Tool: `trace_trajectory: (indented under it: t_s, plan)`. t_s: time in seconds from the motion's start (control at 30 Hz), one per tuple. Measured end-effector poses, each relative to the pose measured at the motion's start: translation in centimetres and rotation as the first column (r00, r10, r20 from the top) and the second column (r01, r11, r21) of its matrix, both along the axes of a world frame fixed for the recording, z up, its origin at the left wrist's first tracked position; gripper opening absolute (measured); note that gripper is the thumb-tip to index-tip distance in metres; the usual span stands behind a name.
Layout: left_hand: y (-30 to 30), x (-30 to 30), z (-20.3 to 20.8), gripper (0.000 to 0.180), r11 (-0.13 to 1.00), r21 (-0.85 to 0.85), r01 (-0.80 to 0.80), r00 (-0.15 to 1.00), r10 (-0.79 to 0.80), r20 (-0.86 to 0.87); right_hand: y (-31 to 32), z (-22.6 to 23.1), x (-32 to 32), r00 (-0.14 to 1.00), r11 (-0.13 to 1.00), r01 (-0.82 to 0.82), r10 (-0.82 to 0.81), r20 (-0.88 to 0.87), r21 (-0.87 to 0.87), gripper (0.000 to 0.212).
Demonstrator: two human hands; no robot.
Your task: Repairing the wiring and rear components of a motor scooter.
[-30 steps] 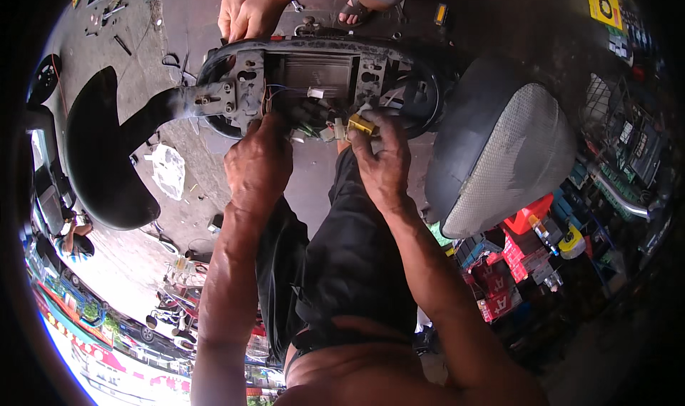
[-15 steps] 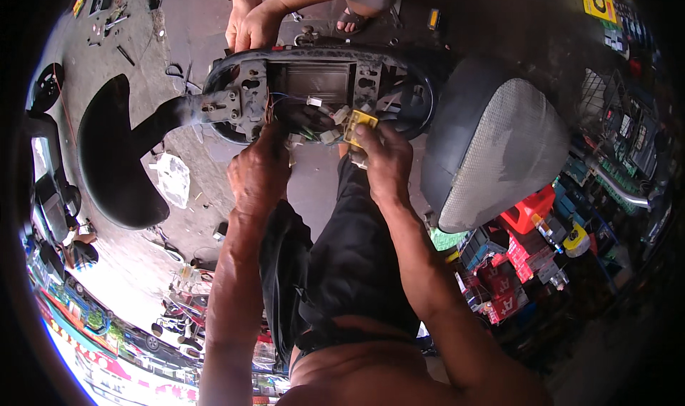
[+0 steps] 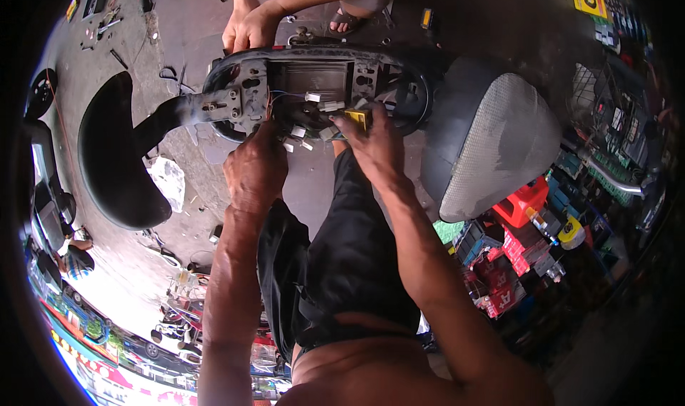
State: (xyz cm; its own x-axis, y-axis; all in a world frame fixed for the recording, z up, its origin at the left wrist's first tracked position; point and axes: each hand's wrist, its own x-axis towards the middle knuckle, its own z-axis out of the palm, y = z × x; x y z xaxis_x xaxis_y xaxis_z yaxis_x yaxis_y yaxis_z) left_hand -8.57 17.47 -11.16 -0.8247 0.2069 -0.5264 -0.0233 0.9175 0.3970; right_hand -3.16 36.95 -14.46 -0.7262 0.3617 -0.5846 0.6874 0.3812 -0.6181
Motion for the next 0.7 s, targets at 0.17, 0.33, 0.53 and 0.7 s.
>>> trace_trajectory:
  t_s: [0.17,0.33,0.53,0.7]
  plan:
    - [0.7,0.7,0.2,0.030,0.997,-0.007,-0.082,0.996,0.082,-0.043,-1.8,0.5,0.1,0.955,0.975,-0.111,0.158,-0.250,0.190,0.033]
    - [1.5,1.6,-0.2,0.036,0.988,0.026,-0.152,0.988,0.151,0.039,-3.7,1.8,1.3,0.925,0.904,-0.239,0.323,-0.200,0.354,0.049]
    - [1.5,2.3,-0.7,0.036,0.925,0.136,-0.354,0.934,0.342,0.105,-4.0,2.7,2.0,0.952,0.972,-0.137,0.183,-0.246,0.193,0.058]
    - [2.5,2.3,-0.8,0.034,0.942,0.033,-0.335,0.940,0.331,0.080,-1.4,0.1,3.3,0.897,0.988,-0.089,0.023,-0.442,-0.128,0.050]
